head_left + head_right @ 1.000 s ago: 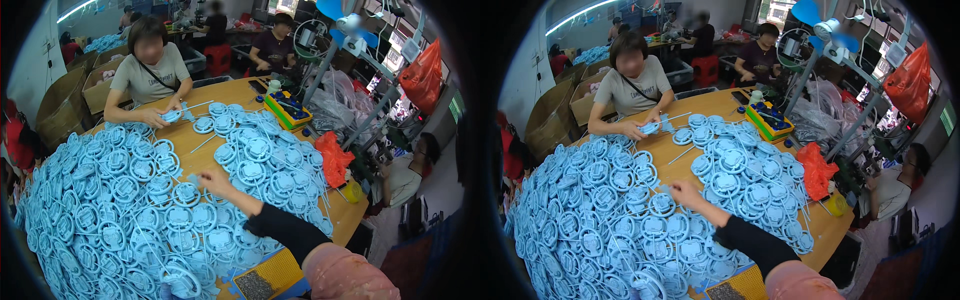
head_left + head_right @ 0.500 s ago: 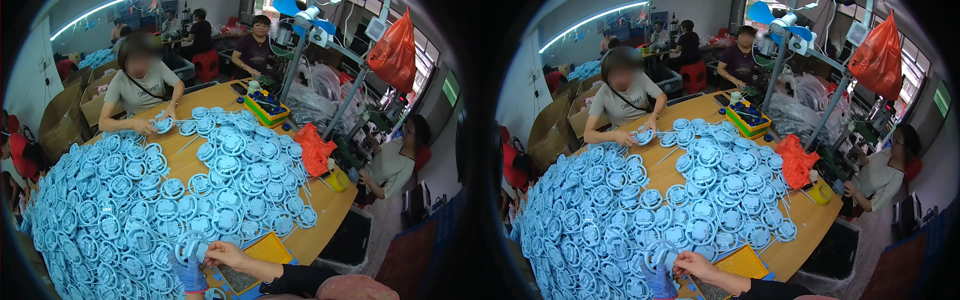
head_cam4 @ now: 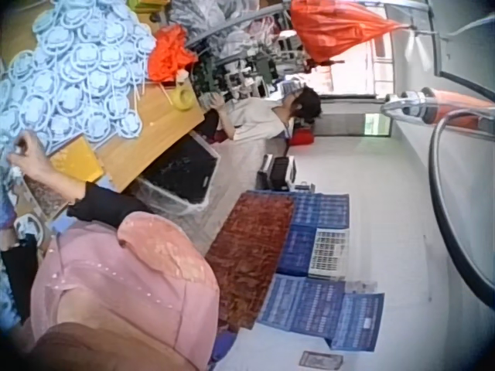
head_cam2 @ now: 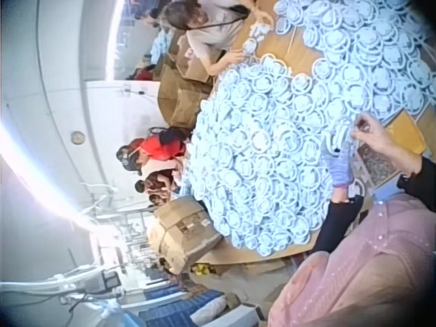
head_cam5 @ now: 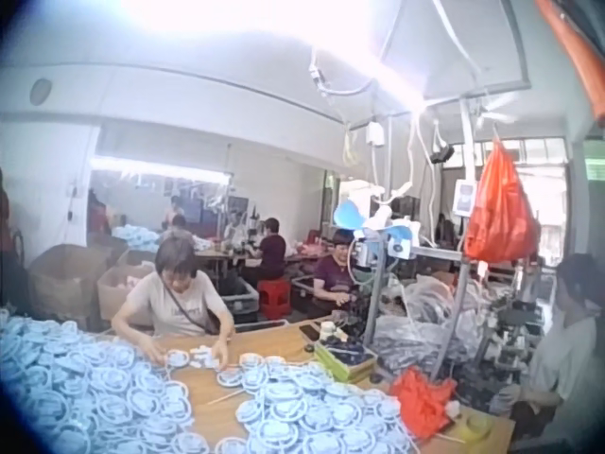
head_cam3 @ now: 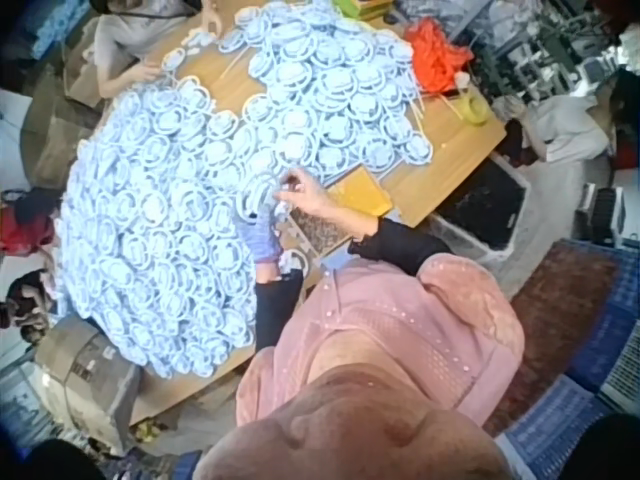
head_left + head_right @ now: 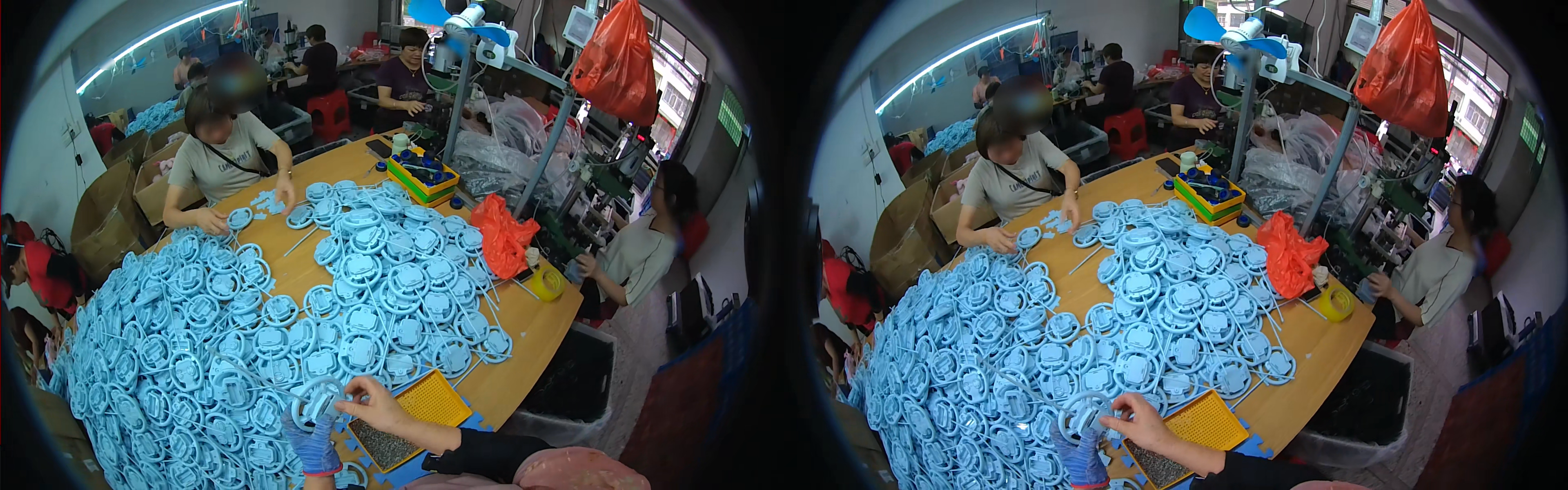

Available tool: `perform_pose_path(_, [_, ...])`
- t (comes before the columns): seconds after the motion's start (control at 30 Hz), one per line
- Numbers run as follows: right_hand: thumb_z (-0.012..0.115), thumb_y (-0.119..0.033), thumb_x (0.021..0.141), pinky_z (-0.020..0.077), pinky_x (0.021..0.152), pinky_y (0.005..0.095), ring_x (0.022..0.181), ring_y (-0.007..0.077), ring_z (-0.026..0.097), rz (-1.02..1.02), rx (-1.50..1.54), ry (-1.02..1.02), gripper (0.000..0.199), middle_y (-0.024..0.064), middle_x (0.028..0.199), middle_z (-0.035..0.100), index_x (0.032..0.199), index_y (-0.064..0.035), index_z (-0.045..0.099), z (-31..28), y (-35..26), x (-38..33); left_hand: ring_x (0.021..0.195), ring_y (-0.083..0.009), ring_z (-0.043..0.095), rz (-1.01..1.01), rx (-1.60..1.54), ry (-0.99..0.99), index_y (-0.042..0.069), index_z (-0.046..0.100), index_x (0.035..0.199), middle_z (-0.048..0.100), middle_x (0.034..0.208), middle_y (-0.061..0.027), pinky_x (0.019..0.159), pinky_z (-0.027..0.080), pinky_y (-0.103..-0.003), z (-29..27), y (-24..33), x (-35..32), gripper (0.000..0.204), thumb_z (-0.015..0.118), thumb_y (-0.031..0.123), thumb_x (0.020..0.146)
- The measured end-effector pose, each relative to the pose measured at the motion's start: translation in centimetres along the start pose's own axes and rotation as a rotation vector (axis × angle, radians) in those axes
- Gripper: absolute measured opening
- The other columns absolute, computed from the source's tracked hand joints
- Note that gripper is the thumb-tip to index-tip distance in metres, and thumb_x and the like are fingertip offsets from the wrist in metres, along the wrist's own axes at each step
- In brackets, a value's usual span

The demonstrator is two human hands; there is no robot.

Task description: Assembling small blue plastic components at a factory production line.

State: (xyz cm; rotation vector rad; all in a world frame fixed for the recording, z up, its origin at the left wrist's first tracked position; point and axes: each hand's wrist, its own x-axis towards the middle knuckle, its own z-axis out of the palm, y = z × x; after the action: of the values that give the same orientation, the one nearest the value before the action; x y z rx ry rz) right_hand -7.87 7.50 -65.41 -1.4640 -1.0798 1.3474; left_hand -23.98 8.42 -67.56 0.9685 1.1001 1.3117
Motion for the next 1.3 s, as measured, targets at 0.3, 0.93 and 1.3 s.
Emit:
perform_pose_path(0.3, [0.073, -0.019, 0.085, 0.0489, 0.081, 0.0283, 0.094, 0.0124, 0.058, 0.099, 0.468, -0.202, 0.049, 0.0067, 0.107, 0.061, 0.123, 0.0001, 0.05, -1.5, 1.2, 0.2, 0.094, -0.0158, 0.057, 0.002, 0.192, -0.167, 0.003, 0.044, 0.116, 0.055, 0.106, -0.008, 0.079, 0.05, -0.029, 1.2, 2.0, -0.7, 0.064, 0.085, 0.017, 0.069])
perform_pose_path(0.93, [0.073, -0.022, 0.085, 0.048, 0.074, 0.0271, 0.09, 0.0114, 0.057, 0.204, 0.558, -0.074, 0.044, 0.0038, 0.101, 0.058, 0.117, -0.0011, 0.05, -4.6, 2.2, -3.6, 0.091, -0.0194, 0.065, -0.075, 0.274, -0.49, 0.0, 0.05, 0.114, 0.064, 0.105, -0.0096, 0.076, 0.053, -0.031, 5.0, 2.7, -1.3, 0.056, 0.082, 0.012, 0.07])
perform_pose_path(1.3, [0.068, -0.017, 0.089, 0.0491, 0.075, 0.025, 0.089, 0.0101, 0.061, 0.163, 0.518, -0.195, 0.043, 0.0047, 0.1, 0.064, 0.123, -0.0015, 0.047, -7.4, 1.6, -3.7, 0.09, -0.0166, 0.065, -0.247, 0.106, -0.523, 0.002, 0.057, 0.114, 0.066, 0.104, -0.0082, 0.077, 0.053, -0.029, 4.8, 1.4, -0.8, 0.051, 0.081, 0.009, 0.07])
